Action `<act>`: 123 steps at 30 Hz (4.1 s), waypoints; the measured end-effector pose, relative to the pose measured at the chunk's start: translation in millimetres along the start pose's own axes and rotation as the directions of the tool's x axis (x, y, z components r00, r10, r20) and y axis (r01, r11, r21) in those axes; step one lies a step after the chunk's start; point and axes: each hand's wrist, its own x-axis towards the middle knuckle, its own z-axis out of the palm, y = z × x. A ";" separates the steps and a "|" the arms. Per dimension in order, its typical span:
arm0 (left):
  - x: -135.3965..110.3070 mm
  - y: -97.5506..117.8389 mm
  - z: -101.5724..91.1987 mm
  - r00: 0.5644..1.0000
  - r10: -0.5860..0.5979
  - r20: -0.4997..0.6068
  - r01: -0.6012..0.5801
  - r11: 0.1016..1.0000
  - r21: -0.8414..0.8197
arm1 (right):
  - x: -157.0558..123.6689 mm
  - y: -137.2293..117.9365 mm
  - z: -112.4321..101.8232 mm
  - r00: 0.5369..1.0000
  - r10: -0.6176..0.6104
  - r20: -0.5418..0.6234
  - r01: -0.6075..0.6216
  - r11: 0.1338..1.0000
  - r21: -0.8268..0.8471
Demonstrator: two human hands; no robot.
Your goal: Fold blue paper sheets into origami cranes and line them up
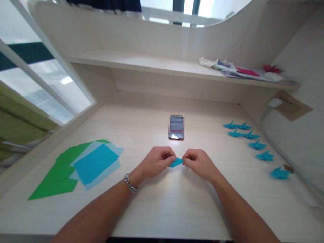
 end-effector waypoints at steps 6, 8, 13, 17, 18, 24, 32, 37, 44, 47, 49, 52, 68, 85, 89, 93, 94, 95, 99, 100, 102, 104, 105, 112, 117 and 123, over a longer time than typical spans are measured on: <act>1.2 0.3 -4.0 0.998 -0.065 0.005 0.065 0.992 -0.113 | 0.9 9.4 -9.4 0.997 0.064 0.045 -0.068 0.994 0.086; 1.3 -2.0 -3.5 0.997 -0.078 0.002 0.077 0.987 -0.141 | 1.6 12.3 -11.4 0.996 0.071 0.045 -0.076 0.989 0.124; 2.3 -6.2 -3.3 0.991 -0.120 -0.054 0.105 0.969 -0.222 | 5.0 13.5 -9.7 0.999 0.031 -0.009 -0.027 0.953 0.301; 3.0 -5.6 1.6 0.994 -0.109 -0.032 0.099 0.970 -0.223 | 4.7 10.1 2.8 1.000 0.013 -0.010 -0.010 0.965 0.263; 2.8 -5.3 3.7 0.995 -0.093 -0.021 0.087 0.978 -0.191 | 4.0 9.4 5.8 1.000 0.010 -0.004 -0.009 0.974 0.225; -0.2 -3.8 8.0 0.999 -0.031 0.041 0.031 0.999 0.010 | 2.3 9.9 4.7 0.997 0.001 0.082 -0.010 0.994 0.110; 2.7 -8.8 -5.4 0.995 -0.100 0.011 0.101 0.990 -0.096 | 5.5 21.9 -18.8 0.997 0.070 0.033 -0.075 0.975 0.207; 3.9 -5.3 8.3 0.996 -0.073 0.053 0.082 0.977 -0.195 | 4.2 17.0 -11.2 0.995 0.065 0.076 -0.079 0.978 0.191; 4.7 -11.4 13.3 0.993 -0.102 0.064 0.117 0.947 -0.300 | 10.1 17.4 2.2 0.982 0.116 -0.149 -0.047 0.916 0.399; 3.8 -14.4 16.4 0.994 -0.066 0.087 0.089 0.951 -0.296 | 11.7 18.8 7.2 0.968 0.100 -0.228 0.005 0.907 0.421; 2.9 -14.9 18.4 0.997 -0.045 0.062 0.058 0.973 -0.224 | 12.2 19.9 10.5 0.962 0.082 -0.260 0.040 0.901 0.431; 2.0 -13.5 19.0 1.000 -0.016 0.015 0.017 0.993 -0.115 | 12.7 21.8 14.7 0.952 0.080 -0.295 0.062 0.894 0.443; 3.3 -3.3 18.8 0.992 -0.048 -0.117 0.037 0.995 -0.097 | 6.1 11.3 27.9 0.970 0.021 -0.244 0.040 0.970 0.241; 9.9 -12.7 21.3 0.940 -0.340 -0.029 0.258 0.764 -0.592 | 12.4 14.1 21.6 0.967 0.231 -0.104 -0.126 0.793 0.596; 9.6 -14.9 21.3 0.946 -0.319 -0.057 0.206 0.729 -0.653 | 10.6 10.1 22.3 0.970 0.239 -0.054 -0.154 0.767 0.622; 9.1 -14.8 20.8 0.954 -0.300 -0.006 0.205 0.668 -0.716 | 9.4 9.0 22.1 0.966 0.253 0.045 -0.212 0.683 0.699; 8.9 -14.1 20.9 0.953 -0.302 -0.005 0.209 0.674 -0.708 | 9.5 9.3 22.2 0.966 0.255 0.033 -0.205 0.690 0.694; 8.7 -13.3 21.1 0.952 -0.306 -0.011 0.214 0.692 -0.689 | 9.7 9.8 22.5 0.968 0.250 -0.001 -0.184 0.717 0.672; 8.4 -10.2 22.0 0.946 -0.322 -0.031 0.243 0.770 -0.589 | 10.3 13.2 24.2 0.962 0.166 -0.216 -0.041 0.871 0.489; 8.4 -9.9 22.2 0.947 -0.321 -0.025 0.248 0.774 -0.583 | 10.1 13.8 24.4 0.956 0.141 -0.256 -0.015 0.898 0.439; 8.3 -9.9 22.5 0.947 -0.323 -0.004 0.259 0.767 -0.587 | 9.3 14.3 24.5 0.944 0.102 -0.314 0.014 0.938 0.346; 8.3 -10.4 22.7 0.942 -0.335 0.010 0.272 0.746 -0.607 | 8.0 13.5 24.3 0.936 0.081 -0.343 0.021 0.958 0.285; 8.3 -10.6 22.9 0.939 -0.343 0.011 0.275 0.733 -0.622 | 7.3 12.7 24.3 0.934 0.078 -0.348 0.021 0.962 0.272; 9.4 -11.4 25.9 0.929 -0.371 -0.014 0.245 0.642 -0.727 | 3.0 5.5 26.4 0.926 0.025 -0.376 0.056 0.978 0.202; 9.7 -12.6 27.3 0.923 -0.386 -0.007 0.243 0.594 -0.767 | 2.2 5.1 27.7 0.927 0.007 -0.375 0.070 0.979 0.192; 9.6 -13.0 27.1 0.928 -0.373 -0.003 0.230 0.578 -0.783 | 2.4 5.0 27.9 0.922 -0.006 -0.386 0.078 0.982 0.173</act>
